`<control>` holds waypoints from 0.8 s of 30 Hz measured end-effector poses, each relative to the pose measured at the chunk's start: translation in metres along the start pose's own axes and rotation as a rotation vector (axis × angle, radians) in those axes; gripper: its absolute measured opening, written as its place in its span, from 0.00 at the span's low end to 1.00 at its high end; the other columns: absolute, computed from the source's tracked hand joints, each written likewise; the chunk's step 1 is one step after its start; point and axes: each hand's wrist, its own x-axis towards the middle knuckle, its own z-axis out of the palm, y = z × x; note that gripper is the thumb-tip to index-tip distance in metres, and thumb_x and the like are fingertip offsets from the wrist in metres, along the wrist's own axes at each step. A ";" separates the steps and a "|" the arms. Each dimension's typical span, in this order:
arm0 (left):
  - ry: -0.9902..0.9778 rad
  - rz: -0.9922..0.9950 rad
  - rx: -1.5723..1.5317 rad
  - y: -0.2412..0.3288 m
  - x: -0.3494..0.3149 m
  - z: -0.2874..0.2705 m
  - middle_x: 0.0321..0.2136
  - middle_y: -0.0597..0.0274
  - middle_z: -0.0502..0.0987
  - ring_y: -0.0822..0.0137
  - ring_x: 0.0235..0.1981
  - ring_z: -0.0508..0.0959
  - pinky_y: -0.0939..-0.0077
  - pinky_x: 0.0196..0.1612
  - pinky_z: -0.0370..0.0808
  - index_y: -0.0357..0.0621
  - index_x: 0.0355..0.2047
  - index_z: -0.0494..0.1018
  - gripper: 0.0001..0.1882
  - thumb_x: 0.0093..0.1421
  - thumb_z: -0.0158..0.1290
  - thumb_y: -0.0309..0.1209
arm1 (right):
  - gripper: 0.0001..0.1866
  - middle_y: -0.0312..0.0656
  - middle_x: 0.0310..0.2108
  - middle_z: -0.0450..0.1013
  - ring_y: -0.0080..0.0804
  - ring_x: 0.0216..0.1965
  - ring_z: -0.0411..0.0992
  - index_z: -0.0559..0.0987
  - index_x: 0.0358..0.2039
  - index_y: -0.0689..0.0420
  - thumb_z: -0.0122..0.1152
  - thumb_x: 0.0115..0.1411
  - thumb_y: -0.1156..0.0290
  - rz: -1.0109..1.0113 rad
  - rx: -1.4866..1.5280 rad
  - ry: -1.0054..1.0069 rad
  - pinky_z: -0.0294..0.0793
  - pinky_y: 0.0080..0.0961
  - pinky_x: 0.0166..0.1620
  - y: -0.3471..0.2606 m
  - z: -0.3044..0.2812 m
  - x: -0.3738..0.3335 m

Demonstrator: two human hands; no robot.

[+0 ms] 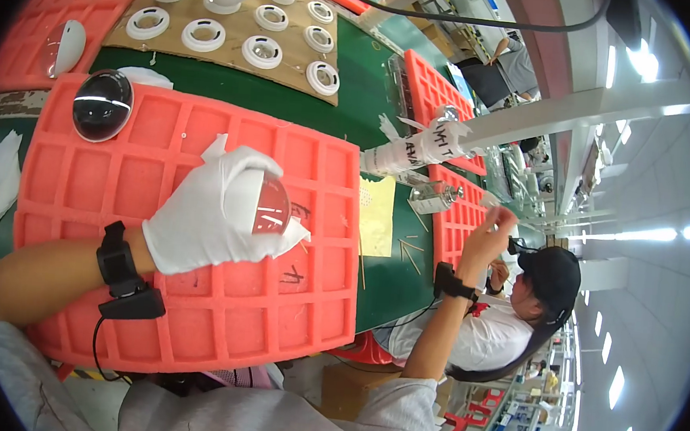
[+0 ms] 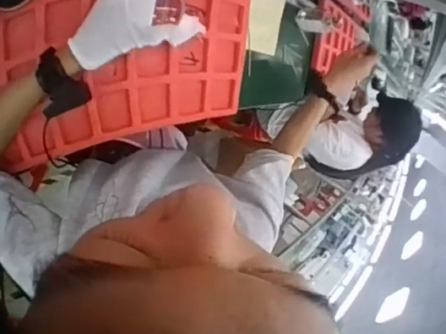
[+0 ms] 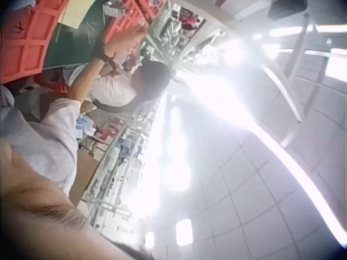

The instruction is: The person wipes a glass dome with a cloth, applies a substance from a bottle using a wooden stick, and rubs the dome again. They then pick up a white housing, fit the dome into it, and wipe the assembled unit with the cloth.

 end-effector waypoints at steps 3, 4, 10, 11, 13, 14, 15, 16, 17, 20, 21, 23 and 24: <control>0.028 -0.115 0.067 -0.004 -0.005 0.011 0.38 0.56 0.73 0.51 0.45 0.71 0.44 0.62 0.63 0.44 0.47 0.70 0.30 0.49 0.70 0.43 | 0.10 0.50 0.40 0.78 0.49 0.43 0.77 0.74 0.44 0.64 0.54 0.68 0.71 -0.047 -0.093 -0.302 0.74 0.38 0.47 0.014 0.020 -0.001; 0.032 -0.112 0.070 -0.005 -0.007 0.013 0.38 0.56 0.73 0.51 0.45 0.71 0.44 0.62 0.63 0.44 0.47 0.70 0.30 0.49 0.70 0.43 | 0.11 0.51 0.40 0.78 0.51 0.44 0.76 0.74 0.45 0.64 0.55 0.67 0.71 -0.116 -0.115 -0.322 0.74 0.40 0.47 0.017 0.025 -0.009; 0.108 -0.122 0.100 -0.003 -0.005 0.013 0.38 0.56 0.74 0.48 0.44 0.72 0.39 0.64 0.61 0.45 0.46 0.70 0.32 0.47 0.71 0.47 | 0.18 0.54 0.47 0.77 0.51 0.49 0.76 0.72 0.53 0.63 0.58 0.63 0.73 -0.190 -0.117 -0.245 0.74 0.41 0.51 0.014 0.037 -0.025; 0.115 -0.114 0.106 -0.003 -0.004 0.012 0.38 0.56 0.75 0.48 0.43 0.72 0.38 0.64 0.60 0.45 0.46 0.70 0.32 0.47 0.71 0.47 | 0.18 0.54 0.47 0.77 0.51 0.49 0.76 0.72 0.53 0.63 0.58 0.63 0.73 -0.188 -0.117 -0.242 0.74 0.41 0.51 0.012 0.037 -0.025; 0.109 -0.096 0.141 -0.004 -0.003 0.013 0.38 0.56 0.75 0.48 0.42 0.73 0.37 0.64 0.60 0.45 0.46 0.70 0.31 0.48 0.70 0.47 | 0.21 0.54 0.49 0.76 0.51 0.52 0.74 0.70 0.55 0.63 0.59 0.62 0.73 -0.178 -0.099 -0.309 0.72 0.42 0.54 0.007 0.037 -0.025; 0.106 -0.081 0.176 -0.004 -0.004 0.014 0.38 0.56 0.75 0.47 0.41 0.74 0.36 0.63 0.60 0.45 0.45 0.71 0.30 0.48 0.70 0.47 | 0.23 0.54 0.50 0.75 0.51 0.53 0.73 0.70 0.56 0.63 0.60 0.62 0.72 -0.173 -0.089 -0.343 0.71 0.42 0.55 0.005 0.036 -0.025; 0.104 -0.065 0.211 -0.005 -0.003 0.015 0.38 0.56 0.76 0.47 0.40 0.74 0.36 0.63 0.60 0.45 0.44 0.72 0.30 0.48 0.70 0.47 | 0.23 0.54 0.50 0.75 0.51 0.53 0.73 0.70 0.56 0.63 0.60 0.62 0.72 -0.171 -0.089 -0.342 0.71 0.42 0.55 0.006 0.036 -0.025; 0.103 -0.064 0.212 -0.005 -0.003 0.016 0.38 0.56 0.76 0.47 0.40 0.74 0.36 0.63 0.60 0.45 0.44 0.72 0.30 0.48 0.70 0.47 | 0.23 0.54 0.51 0.75 0.51 0.54 0.72 0.70 0.56 0.63 0.60 0.62 0.73 -0.180 -0.103 -0.353 0.71 0.42 0.56 0.007 0.035 -0.025; 0.094 -0.039 0.245 -0.005 -0.002 0.019 0.37 0.56 0.76 0.47 0.40 0.75 0.35 0.63 0.59 0.44 0.43 0.73 0.28 0.49 0.69 0.47 | 0.23 0.54 0.51 0.74 0.51 0.54 0.72 0.70 0.56 0.63 0.60 0.61 0.73 -0.190 -0.115 -0.365 0.70 0.43 0.57 0.008 0.034 -0.025; 0.074 0.009 0.313 -0.004 0.000 0.022 0.37 0.55 0.76 0.48 0.39 0.75 0.34 0.63 0.59 0.44 0.41 0.74 0.25 0.50 0.68 0.47 | 0.23 0.54 0.52 0.73 0.51 0.55 0.71 0.70 0.56 0.63 0.60 0.61 0.73 -0.196 -0.119 -0.390 0.69 0.43 0.58 0.014 0.033 -0.023; 0.072 -0.001 0.317 -0.003 0.001 0.022 0.36 0.55 0.77 0.49 0.39 0.75 0.33 0.63 0.58 0.44 0.40 0.75 0.24 0.51 0.68 0.47 | 0.23 0.54 0.52 0.73 0.51 0.54 0.71 0.70 0.56 0.63 0.60 0.61 0.73 -0.193 -0.112 -0.401 0.69 0.43 0.58 0.015 0.032 -0.022; 0.068 -0.021 0.326 -0.002 0.002 0.022 0.35 0.55 0.77 0.50 0.38 0.76 0.33 0.63 0.58 0.43 0.38 0.76 0.22 0.52 0.67 0.47 | 0.23 0.54 0.52 0.73 0.50 0.54 0.71 0.70 0.56 0.63 0.60 0.61 0.73 -0.190 -0.104 -0.416 0.69 0.43 0.57 0.015 0.031 -0.022; 0.068 -0.024 0.327 -0.002 0.002 0.022 0.35 0.55 0.77 0.50 0.38 0.76 0.33 0.63 0.58 0.43 0.38 0.76 0.22 0.52 0.67 0.47 | 0.23 0.54 0.51 0.73 0.50 0.54 0.71 0.70 0.56 0.63 0.60 0.61 0.74 -0.192 -0.132 -0.411 0.69 0.42 0.57 0.015 0.029 -0.022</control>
